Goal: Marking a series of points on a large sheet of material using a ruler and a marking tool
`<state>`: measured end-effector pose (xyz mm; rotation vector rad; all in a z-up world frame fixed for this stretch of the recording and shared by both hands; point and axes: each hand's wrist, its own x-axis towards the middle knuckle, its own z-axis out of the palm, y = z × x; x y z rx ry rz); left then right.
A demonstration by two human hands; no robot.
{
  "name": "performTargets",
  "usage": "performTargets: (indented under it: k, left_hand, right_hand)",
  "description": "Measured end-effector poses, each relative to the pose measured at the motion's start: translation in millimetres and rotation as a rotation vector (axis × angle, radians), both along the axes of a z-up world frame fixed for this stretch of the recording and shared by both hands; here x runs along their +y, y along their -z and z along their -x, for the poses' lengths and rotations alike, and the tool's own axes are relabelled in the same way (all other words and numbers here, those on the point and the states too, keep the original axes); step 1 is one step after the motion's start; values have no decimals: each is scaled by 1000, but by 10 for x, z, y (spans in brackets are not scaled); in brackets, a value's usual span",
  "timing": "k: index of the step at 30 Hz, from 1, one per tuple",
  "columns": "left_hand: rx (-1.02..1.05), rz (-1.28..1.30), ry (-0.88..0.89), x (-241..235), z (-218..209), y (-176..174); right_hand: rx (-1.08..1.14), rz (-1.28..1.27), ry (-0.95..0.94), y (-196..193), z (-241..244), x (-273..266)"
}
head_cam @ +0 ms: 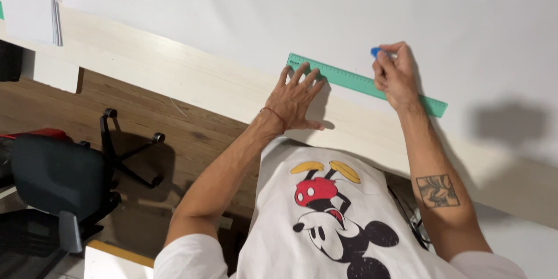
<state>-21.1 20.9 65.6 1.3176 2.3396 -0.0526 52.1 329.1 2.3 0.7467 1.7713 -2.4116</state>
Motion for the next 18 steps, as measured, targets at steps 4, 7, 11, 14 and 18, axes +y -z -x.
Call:
performTargets:
  k: [4, 7, 11, 14, 18]
  left_hand:
    - [36, -29, 41, -93, -36, 9]
    - [-12, 25, 103, -156, -14, 74]
    - [-34, -34, 198, -300, 17, 116]
    - [-15, -54, 266, -321, 61, 204]
    - [7, 26, 365, -293, 70, 311]
  right_hand:
    - [-2, 31, 64, -11, 164, -203]
    - [-30, -2, -31, -13, 374, -588]
    - [70, -128, -200, 293, 707, -1076]
    - [-15, -463, -362, 276, 904, -1203]
    - [-177, -766, -516, 14, 954, -1274]
